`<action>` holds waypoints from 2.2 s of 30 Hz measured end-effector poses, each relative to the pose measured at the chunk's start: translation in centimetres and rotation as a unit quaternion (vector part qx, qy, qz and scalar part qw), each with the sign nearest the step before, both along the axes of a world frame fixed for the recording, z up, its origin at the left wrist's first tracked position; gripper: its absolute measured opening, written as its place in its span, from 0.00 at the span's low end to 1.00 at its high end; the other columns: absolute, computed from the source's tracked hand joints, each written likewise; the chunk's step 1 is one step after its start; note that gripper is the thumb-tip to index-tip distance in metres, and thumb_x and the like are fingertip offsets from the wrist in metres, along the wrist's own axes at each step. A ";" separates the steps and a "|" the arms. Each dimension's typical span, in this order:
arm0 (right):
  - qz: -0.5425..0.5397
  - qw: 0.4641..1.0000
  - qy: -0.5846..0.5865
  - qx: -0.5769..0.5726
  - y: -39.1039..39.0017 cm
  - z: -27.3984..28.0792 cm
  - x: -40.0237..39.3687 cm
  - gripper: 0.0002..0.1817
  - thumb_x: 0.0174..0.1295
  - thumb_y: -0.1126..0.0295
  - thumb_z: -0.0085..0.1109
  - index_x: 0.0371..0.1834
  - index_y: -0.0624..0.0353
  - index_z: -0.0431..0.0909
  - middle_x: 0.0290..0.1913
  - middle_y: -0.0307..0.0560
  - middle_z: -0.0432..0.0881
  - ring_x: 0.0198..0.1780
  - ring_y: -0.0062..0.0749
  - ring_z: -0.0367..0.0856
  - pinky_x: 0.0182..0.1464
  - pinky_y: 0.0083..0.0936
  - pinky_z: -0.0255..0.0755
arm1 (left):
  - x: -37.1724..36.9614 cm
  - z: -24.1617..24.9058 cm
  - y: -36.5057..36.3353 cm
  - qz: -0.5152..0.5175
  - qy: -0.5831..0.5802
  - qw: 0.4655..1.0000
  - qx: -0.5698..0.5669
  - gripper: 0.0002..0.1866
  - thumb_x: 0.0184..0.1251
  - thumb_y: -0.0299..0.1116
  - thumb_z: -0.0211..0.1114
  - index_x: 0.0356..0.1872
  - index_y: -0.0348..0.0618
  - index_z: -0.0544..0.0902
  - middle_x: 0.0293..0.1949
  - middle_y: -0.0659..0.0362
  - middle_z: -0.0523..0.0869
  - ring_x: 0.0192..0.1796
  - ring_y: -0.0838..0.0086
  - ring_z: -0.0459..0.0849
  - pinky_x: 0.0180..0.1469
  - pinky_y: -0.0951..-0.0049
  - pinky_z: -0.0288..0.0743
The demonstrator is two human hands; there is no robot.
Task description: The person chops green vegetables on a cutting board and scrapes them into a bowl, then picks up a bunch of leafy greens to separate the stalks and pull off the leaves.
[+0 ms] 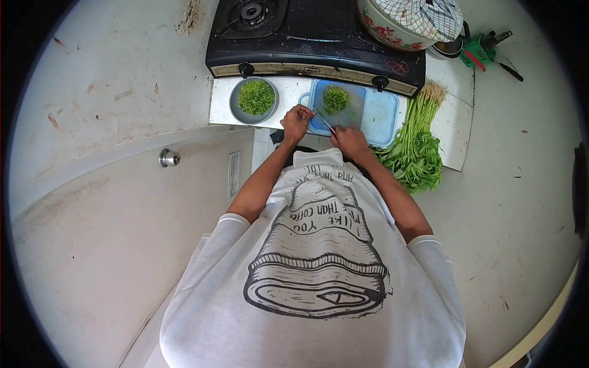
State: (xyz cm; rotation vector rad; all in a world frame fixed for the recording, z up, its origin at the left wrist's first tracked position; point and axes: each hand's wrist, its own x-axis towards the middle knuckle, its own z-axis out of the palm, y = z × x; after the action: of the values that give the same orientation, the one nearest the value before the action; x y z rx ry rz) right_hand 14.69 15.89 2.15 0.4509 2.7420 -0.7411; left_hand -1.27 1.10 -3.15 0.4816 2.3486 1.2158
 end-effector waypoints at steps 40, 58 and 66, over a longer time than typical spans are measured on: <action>0.013 1.000 0.003 -0.007 -0.3 -0.2 0.5 0.20 0.71 0.54 0.56 0.41 0.63 0.83 0.34 0.66 0.88 0.36 0.61 0.89 0.42 0.53 0.83 | 0.4 0.3 -1.3 -0.057 0.014 0.998 0.007 0.11 0.63 0.38 0.77 0.39 0.47 0.86 0.31 0.63 0.88 0.37 0.71 0.86 0.45 0.65 0.73; -0.107 0.990 0.091 -0.019 3.6 1.9 2.1 0.18 0.67 0.51 0.62 0.40 0.57 0.83 0.29 0.61 0.87 0.34 0.60 0.89 0.40 0.52 0.82 | 1.3 7.3 1.5 -0.280 0.116 0.952 0.044 0.25 0.69 0.26 0.64 0.68 0.48 0.78 0.40 0.53 0.85 0.41 0.58 0.87 0.47 0.60 0.82; -0.126 0.982 0.142 -0.006 4.5 2.8 3.3 0.16 0.65 0.55 0.67 0.36 0.58 0.83 0.30 0.55 0.88 0.32 0.53 0.88 0.37 0.46 0.82 | 0.5 8.0 4.6 -0.300 0.118 0.947 -0.010 0.29 0.67 0.28 0.65 0.70 0.52 0.76 0.41 0.48 0.89 0.40 0.51 0.89 0.45 0.53 0.83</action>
State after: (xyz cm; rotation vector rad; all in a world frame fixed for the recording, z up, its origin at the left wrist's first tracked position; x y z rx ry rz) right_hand 17.94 20.36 4.93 0.7551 2.9752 -0.9490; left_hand -0.78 5.70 4.88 1.2825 2.1392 0.8742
